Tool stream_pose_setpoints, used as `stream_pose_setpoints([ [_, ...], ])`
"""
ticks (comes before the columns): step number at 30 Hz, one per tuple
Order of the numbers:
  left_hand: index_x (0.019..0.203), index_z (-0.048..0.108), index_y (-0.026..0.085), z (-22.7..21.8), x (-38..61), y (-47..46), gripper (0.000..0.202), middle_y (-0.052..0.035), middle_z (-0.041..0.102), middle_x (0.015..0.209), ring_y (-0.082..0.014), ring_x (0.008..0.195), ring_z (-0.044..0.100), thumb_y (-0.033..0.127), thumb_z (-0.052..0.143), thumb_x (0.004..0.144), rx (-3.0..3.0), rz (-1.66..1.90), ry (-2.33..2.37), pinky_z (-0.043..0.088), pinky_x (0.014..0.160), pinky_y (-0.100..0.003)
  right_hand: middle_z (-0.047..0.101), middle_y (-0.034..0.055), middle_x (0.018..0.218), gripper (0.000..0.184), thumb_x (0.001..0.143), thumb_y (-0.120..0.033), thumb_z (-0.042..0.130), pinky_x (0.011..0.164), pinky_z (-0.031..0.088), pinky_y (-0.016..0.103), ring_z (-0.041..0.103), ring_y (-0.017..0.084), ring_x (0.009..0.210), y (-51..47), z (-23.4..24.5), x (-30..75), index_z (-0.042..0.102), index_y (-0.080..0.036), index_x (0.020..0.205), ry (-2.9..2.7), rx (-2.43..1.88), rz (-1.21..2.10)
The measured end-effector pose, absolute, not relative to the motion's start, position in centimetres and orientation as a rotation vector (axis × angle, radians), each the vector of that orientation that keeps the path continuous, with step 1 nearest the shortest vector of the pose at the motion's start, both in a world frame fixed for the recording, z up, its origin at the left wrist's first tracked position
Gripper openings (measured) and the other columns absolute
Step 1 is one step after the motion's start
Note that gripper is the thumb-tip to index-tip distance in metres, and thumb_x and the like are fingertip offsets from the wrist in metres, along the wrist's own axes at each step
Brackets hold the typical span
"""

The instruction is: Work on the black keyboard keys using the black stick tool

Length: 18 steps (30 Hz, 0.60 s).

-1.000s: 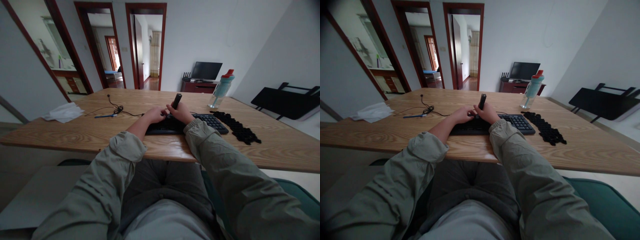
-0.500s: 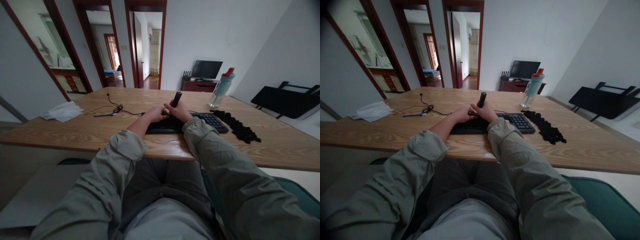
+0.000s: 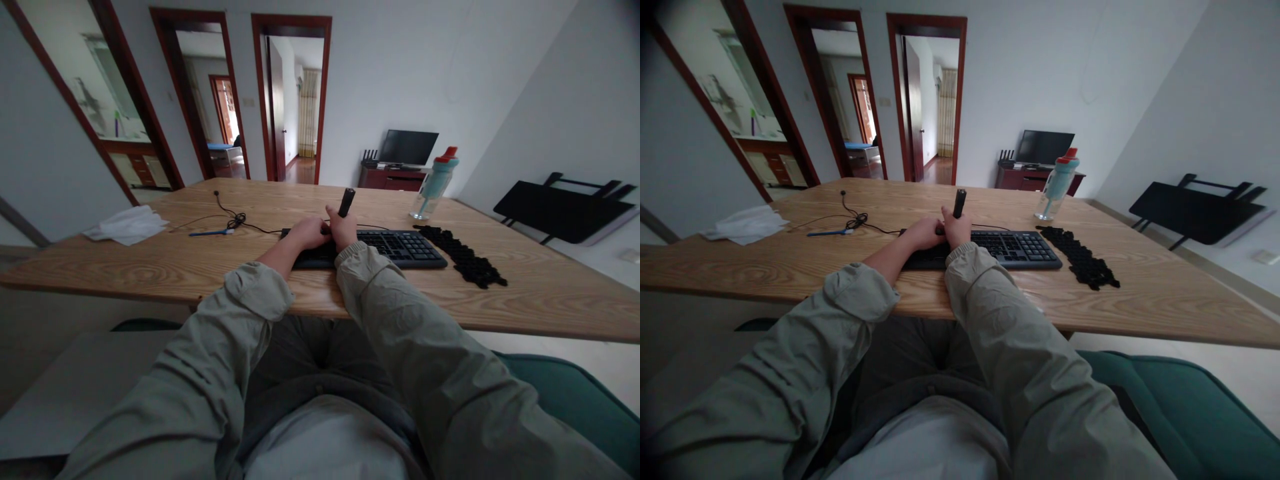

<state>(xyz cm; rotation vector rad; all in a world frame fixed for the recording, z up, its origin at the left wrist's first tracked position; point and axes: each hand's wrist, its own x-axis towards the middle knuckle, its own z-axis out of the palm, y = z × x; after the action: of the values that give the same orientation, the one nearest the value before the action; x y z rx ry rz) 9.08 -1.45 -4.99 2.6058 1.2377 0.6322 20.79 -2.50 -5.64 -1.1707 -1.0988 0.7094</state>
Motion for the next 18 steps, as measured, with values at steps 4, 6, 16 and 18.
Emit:
stream_pose_setpoints([
  [4,0.095,0.079,0.018,-5.0,9.2,-1.6,0.025,-0.0113,0.076,0.096,-0.0231,0.083,0.068,0.034,0.063,0.083,2.666,0.616,1.301,0.051,0.077,-0.031,0.044,-0.0026,0.056,0.038,0.087,-0.037,0.062,0.050,0.033,0.025,0.043,0.011,0.054,-2.3,-5.9,20.7,0.042,-0.022,0.058,-1.047,-1.248,0.589],
  [6,0.098,0.079,0.018,-5.0,9.2,-1.8,0.028,-0.0115,0.076,0.098,-0.0236,0.085,0.068,0.035,0.060,0.085,2.717,0.606,1.276,0.050,0.076,-0.031,0.047,-0.0016,0.056,0.038,0.089,-0.039,0.059,0.051,0.034,0.026,0.046,0.012,0.056,-2.0,-6.1,20.8,0.044,-0.022,0.059,-1.037,-1.268,0.540],
  [16,0.102,0.078,0.023,-5.0,9.8,-2.6,0.034,-0.0100,0.075,0.100,-0.0254,0.094,0.067,0.045,0.054,0.091,2.832,0.612,1.369,0.048,0.081,-0.033,0.045,-0.0029,0.055,0.039,0.093,-0.045,0.054,0.042,0.036,0.024,0.046,0.012,0.049,-0.3,-6.9,21.5,0.045,-0.023,0.063,-0.722,-1.239,0.668],
  [18,0.102,0.078,0.024,-5.0,10.2,-2.7,0.035,-0.0096,0.075,0.101,-0.0254,0.095,0.066,0.045,0.052,0.092,2.843,0.630,1.379,0.048,0.082,-0.033,0.042,-0.0041,0.052,0.039,0.094,-0.046,0.053,0.040,0.036,0.024,0.043,0.012,0.046,-0.4,-6.5,21.6,0.043,-0.023,0.063,-0.617,-1.194,0.737],
])
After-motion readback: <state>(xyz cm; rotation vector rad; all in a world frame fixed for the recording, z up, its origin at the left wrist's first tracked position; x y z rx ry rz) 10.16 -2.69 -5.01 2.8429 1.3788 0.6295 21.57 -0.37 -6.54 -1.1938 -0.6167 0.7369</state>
